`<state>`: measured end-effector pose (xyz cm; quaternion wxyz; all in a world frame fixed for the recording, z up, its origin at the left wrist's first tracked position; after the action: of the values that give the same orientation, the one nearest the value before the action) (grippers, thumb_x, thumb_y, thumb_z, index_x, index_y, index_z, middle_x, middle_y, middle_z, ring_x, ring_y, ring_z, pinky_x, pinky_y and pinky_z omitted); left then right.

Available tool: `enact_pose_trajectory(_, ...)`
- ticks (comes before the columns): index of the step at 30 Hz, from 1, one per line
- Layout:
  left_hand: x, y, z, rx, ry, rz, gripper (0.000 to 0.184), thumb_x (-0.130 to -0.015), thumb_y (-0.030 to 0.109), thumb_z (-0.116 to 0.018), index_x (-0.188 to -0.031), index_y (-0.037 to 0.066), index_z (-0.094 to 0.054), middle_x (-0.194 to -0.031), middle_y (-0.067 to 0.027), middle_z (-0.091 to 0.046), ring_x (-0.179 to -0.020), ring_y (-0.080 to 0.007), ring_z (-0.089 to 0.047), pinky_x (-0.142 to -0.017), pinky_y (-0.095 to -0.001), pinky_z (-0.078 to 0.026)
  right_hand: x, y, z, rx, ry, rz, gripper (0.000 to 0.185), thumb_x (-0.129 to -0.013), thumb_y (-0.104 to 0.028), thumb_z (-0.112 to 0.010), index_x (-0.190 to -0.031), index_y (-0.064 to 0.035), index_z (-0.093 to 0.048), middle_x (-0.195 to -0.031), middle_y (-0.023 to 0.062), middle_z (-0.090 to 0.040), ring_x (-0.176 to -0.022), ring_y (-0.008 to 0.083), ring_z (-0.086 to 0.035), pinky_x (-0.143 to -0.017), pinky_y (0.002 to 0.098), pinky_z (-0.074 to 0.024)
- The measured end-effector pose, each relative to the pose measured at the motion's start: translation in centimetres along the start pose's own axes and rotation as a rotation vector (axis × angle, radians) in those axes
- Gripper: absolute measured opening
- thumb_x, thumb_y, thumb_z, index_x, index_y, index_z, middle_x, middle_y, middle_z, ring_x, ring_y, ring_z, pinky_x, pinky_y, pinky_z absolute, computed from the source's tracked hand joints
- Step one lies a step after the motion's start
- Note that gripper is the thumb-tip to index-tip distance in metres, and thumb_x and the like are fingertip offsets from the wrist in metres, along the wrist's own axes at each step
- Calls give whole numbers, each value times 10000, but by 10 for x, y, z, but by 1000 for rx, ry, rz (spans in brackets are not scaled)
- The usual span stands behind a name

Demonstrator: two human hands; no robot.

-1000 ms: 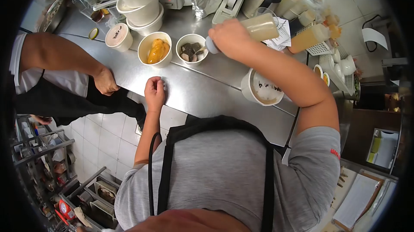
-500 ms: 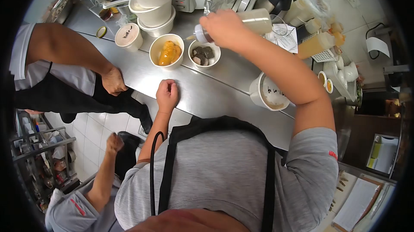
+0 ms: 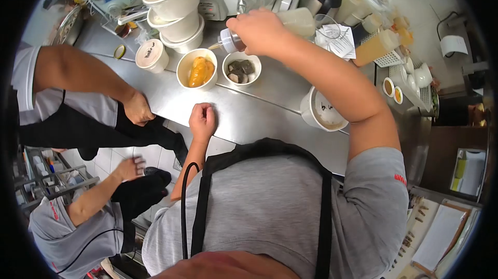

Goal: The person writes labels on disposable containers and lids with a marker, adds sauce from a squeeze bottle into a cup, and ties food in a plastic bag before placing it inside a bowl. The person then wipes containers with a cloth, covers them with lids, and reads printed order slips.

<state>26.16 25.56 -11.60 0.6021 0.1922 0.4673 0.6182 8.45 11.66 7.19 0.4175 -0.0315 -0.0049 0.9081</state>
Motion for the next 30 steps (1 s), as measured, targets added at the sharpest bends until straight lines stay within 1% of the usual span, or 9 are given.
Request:
enact_pose_trajectory(4,4,-10,-6,67,-21,15,42,-710,39,-507,-721,25,-545,-671,-117,-526,-591,-242,-522,-561,-297,-429,34,38,35,-482,129,-217,609,-553,-202,-690,-1083,-54,-430,-1007,154,-530,-930,280,-514,-789,324,-397)
enact_pose_trajectory(8,5,-12,-8,20,-46,27,58,-721,55,-512,-729,3,-536,-692,-121,-527,-605,-234,-522,-570,-297,-431,72,119,85,-556,386,-402,677,-549,-234,-697,-1111,-23,-384,-971,135,-549,-915,233,-527,-787,316,-410)
enact_pose_trajectory(11,4,-6,-7,-60,-60,17,69,-731,66,-511,-737,0,-531,-694,-125,-523,-611,-245,-519,-570,-306,-426,109,130,138,-403,606,-369,395,-637,-321,-641,-915,-46,-585,-889,157,-594,-860,253,-565,-764,365,-438)
enact_pose_trajectory(14,3,1,-7,-145,-49,-46,84,-736,77,-513,-740,-6,-525,-691,-130,-520,-605,-262,-510,-571,-318,-422,134,222,103,-224,744,-820,693,-542,-231,-706,-1117,-12,-386,-977,143,-548,-916,237,-528,-786,319,-416)
enact_pose_trajectory(16,4,-2,-9,-162,-34,-35,84,-730,81,-521,-731,-3,-527,-677,-131,-514,-605,-264,-510,-573,-325,-421,141,279,64,-197,908,-844,748,-515,-229,-734,-1128,-6,-368,-1021,164,-523,-944,269,-512,-819,330,-402)
enact_pose_trajectory(19,3,2,-9,-189,-39,-33,80,-728,80,-524,-717,1,-521,-673,-129,-510,-602,-264,-503,-571,-325,-416,154,311,11,-330,831,-1052,716,-524,-238,-709,-1105,-9,-360,-1041,189,-510,-969,310,-500,-814,346,-401)
enact_pose_trajectory(23,4,4,-11,-208,-22,-40,66,-719,71,-524,-705,6,-518,-674,-125,-515,-600,-265,-507,-568,-326,-418,165,341,-54,-476,685,-1141,683,-529,-195,-723,-1091,10,-394,-1048,172,-490,-995,285,-474,-844,330,-378)
enact_pose_trajectory(27,3,6,-12,-270,-13,-31,56,-710,63,-524,-695,10,-517,-675,-124,-522,-601,-264,-513,-568,-327,-421,155,345,-27,-240,680,-1268,621,-592,-249,-682,-1105,-17,-421,-1082,172,-484,-1029,286,-452,-859,333,-368)
enact_pose_trajectory(30,2,9,-14,-309,-13,-13,53,-704,66,-530,-689,17,-518,-670,-119,-525,-596,-260,-517,-558,-329,-421,131,329,39,-66,930,-958,507,-670,-303,-604,-1068,-23,-460,-1062,165,-504,-945,303,-503,-823,354,-401)
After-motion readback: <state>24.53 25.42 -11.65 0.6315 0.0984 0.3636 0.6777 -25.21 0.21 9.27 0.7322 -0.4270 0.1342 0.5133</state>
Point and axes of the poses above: each hand's wrist, its own x-axis away from the middle knuckle, its own z-axis out of the back of the hand, y = z × x, the point moved 3 cm from there along -x, towards the middle knuckle
